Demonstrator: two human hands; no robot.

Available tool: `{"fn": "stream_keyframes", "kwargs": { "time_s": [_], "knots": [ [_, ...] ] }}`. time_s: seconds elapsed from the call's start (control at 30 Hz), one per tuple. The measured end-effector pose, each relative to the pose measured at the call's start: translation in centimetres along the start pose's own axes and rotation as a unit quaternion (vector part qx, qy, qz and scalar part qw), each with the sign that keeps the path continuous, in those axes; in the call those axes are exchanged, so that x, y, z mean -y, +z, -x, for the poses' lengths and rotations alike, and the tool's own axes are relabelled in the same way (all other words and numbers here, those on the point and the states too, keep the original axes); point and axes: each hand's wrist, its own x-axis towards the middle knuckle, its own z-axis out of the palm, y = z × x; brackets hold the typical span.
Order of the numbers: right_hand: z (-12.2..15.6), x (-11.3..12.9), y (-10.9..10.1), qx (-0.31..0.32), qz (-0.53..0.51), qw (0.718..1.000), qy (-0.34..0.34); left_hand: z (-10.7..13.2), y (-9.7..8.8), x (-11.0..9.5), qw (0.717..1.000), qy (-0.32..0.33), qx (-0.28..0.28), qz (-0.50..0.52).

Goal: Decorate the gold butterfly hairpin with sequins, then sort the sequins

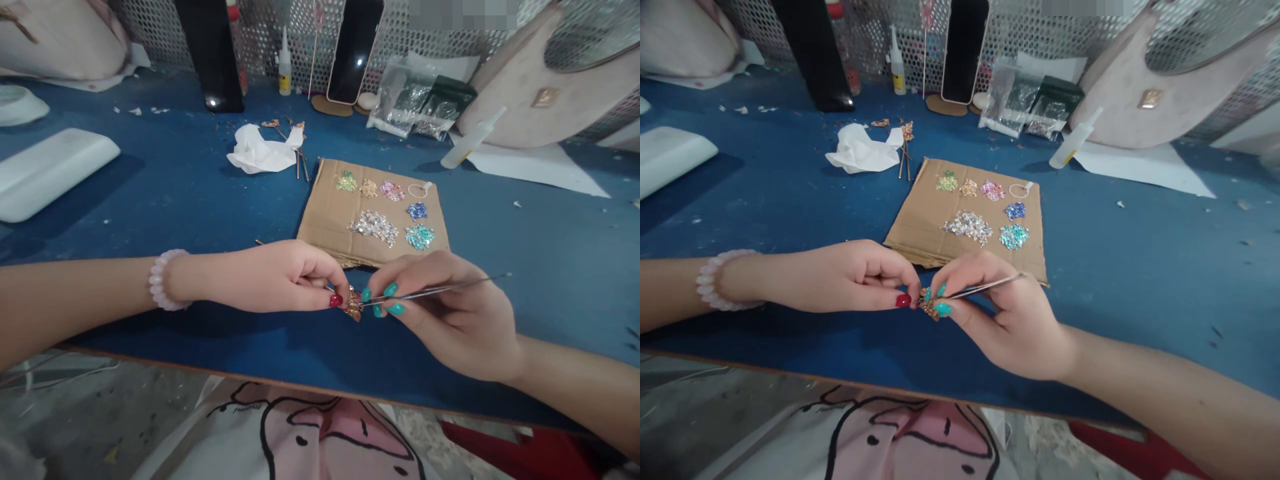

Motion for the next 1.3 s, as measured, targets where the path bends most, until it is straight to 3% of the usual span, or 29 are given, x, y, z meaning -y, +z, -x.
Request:
{"fn": "stream_keyframes", "kwargs": {
  "time_s": [0.47,0.83,1.3],
  "knots": [
    [0.08,-0.3,-0.16,-0.006,0.083,0.996,-0.044,-0.07,-0.07,-0.07,1.0,-0.003,0.004,0.014],
    [-0.11,-0.07,-0.39,0.03,0.057,0.996,-0.061,-0.13,-0.15,0.03,1.0,-0.003,0.011,0.028],
    [-0.01,-0.13,-0.19,-0.003,0.061,0.996,-0.061,-0.07,-0.16,-0.09,1.0,-0.002,0.005,0.022]
  ]
}}
